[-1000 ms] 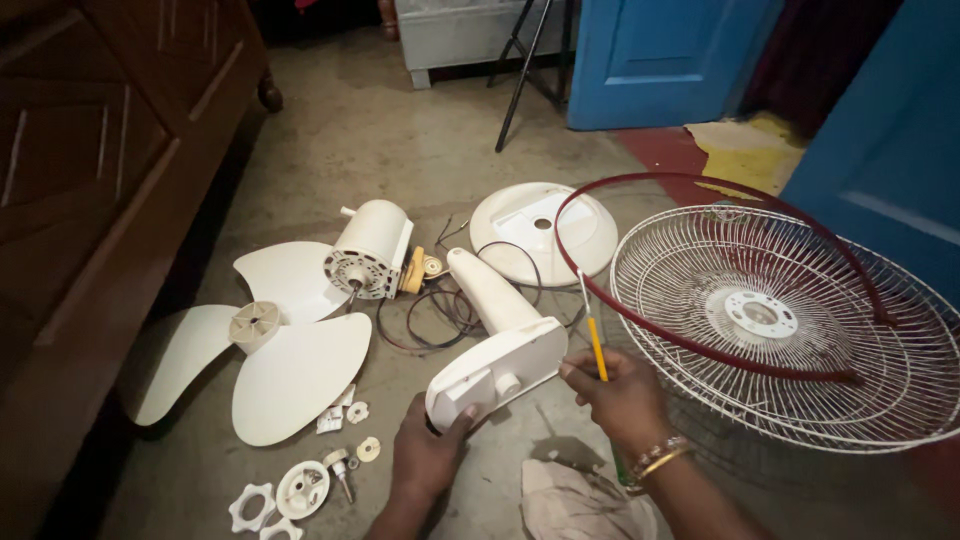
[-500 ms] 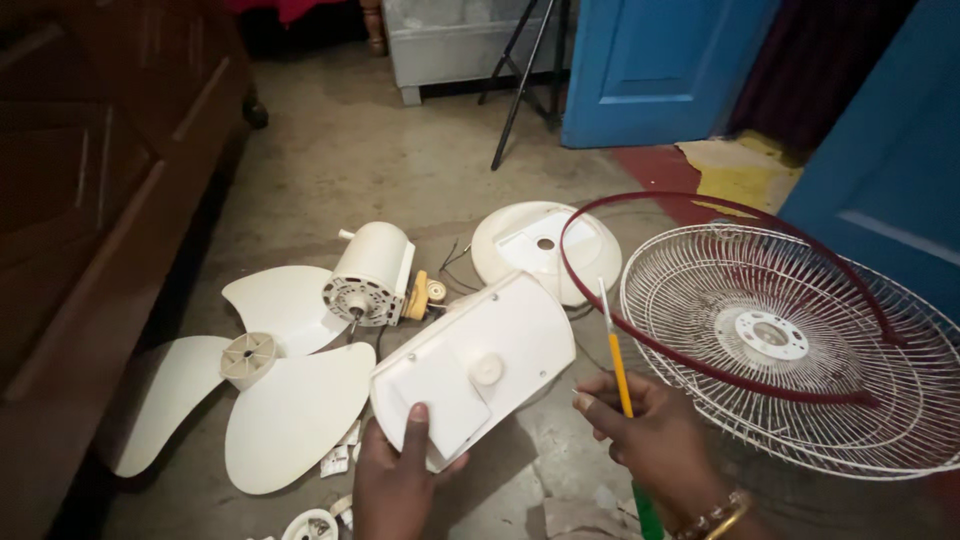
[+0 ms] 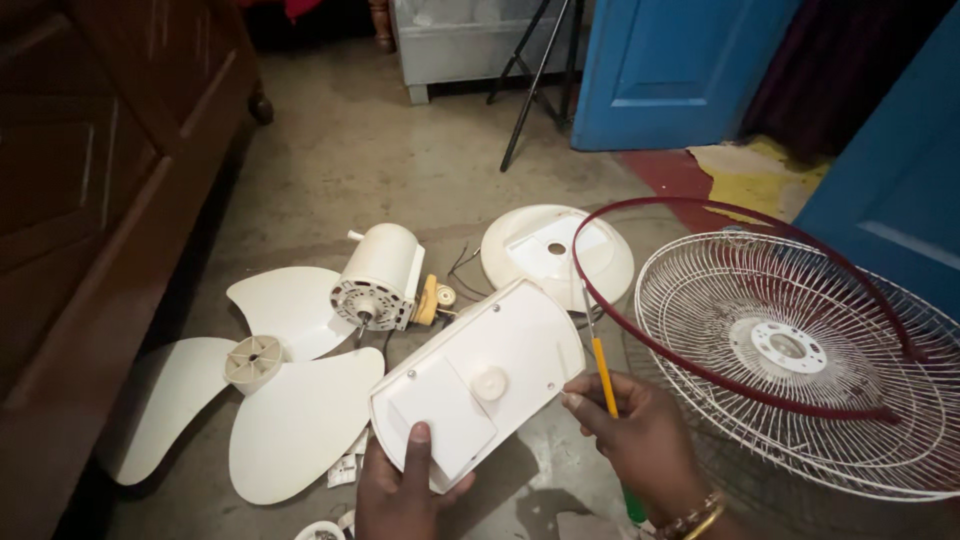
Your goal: The person assembles a white plastic fan housing using a screwdriver. They insert screws and tighten them into the housing while other fan parts, including blades and a motor, lie on the floor nearby.
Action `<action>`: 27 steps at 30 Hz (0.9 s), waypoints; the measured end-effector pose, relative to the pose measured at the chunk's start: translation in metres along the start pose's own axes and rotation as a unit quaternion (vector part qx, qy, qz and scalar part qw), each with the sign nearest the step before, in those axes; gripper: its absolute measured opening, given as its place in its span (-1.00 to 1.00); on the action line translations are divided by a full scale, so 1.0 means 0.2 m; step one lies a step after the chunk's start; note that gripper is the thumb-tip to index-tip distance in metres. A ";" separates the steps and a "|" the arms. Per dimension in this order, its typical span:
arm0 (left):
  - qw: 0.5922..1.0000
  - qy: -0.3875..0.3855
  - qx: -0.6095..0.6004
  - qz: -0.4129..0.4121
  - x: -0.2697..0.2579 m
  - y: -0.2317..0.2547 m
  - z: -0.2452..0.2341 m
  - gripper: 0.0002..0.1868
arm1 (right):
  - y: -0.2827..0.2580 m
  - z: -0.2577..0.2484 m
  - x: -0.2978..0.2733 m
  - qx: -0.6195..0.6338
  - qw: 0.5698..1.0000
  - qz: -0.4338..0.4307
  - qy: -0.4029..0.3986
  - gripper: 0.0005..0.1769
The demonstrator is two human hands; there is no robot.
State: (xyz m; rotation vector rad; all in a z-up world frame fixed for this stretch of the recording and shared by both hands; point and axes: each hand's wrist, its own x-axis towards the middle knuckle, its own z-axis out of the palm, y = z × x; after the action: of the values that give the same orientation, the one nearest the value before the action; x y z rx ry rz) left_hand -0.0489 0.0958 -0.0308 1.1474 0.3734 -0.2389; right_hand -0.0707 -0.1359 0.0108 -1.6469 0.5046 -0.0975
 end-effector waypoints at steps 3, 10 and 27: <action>1.000 0.002 0.007 0.003 0.00 -0.01 0.00 -0.47 | 0.02 0.01 0.00 -0.012 1.000 -0.008 0.009 -0.83; 0.999 0.002 0.017 0.029 0.01 -0.05 0.01 -0.49 | 0.04 0.04 0.02 -0.017 0.999 -0.040 0.026 -0.82; 0.998 0.003 0.046 0.031 -0.03 0.01 0.03 -0.42 | 0.01 0.05 0.04 0.037 0.998 0.021 0.052 -0.74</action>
State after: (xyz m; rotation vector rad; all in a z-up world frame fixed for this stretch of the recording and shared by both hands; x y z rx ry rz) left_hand -0.0538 0.0907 -0.0247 1.2484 0.3339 -0.2006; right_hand -0.0602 -0.1293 0.0060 -1.5646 0.6065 -0.1691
